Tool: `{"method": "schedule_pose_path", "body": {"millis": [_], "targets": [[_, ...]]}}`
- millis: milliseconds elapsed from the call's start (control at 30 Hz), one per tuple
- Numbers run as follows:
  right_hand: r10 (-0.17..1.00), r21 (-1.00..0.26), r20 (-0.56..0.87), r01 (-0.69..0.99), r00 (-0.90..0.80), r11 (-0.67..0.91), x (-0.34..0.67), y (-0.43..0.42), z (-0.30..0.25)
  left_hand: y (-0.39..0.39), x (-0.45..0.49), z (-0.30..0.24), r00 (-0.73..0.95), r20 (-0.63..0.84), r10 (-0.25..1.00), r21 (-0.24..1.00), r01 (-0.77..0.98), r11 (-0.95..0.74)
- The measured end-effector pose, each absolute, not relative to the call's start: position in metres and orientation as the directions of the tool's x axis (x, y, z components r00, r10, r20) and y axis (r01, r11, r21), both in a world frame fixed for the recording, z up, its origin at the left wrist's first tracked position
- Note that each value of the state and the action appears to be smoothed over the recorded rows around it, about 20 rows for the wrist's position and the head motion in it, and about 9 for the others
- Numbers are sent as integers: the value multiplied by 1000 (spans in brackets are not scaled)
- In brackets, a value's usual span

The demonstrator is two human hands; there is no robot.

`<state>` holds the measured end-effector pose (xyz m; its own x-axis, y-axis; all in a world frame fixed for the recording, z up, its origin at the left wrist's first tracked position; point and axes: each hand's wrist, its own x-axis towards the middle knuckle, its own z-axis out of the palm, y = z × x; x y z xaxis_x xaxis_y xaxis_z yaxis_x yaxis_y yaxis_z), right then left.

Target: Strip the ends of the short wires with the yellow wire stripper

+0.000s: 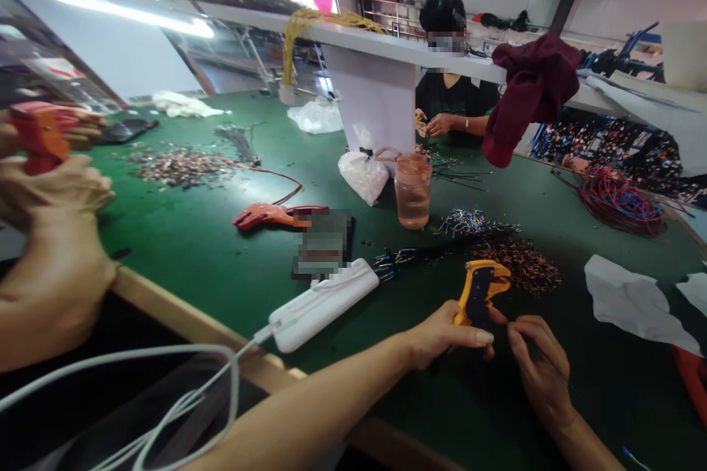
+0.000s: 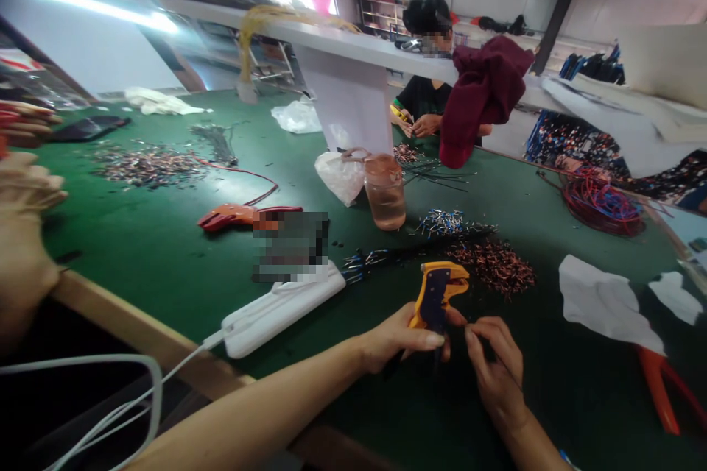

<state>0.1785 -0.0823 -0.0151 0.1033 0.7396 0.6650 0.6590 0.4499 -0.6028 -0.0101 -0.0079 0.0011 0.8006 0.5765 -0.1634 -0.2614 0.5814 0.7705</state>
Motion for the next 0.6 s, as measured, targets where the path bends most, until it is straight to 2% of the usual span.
{"method": "schedule_pose_path", "body": {"millis": [600], "targets": [[699,-524,708,740,102,422,178,-82,-14,-7,-9,7,789,-169,591,798,-242,551]]}}
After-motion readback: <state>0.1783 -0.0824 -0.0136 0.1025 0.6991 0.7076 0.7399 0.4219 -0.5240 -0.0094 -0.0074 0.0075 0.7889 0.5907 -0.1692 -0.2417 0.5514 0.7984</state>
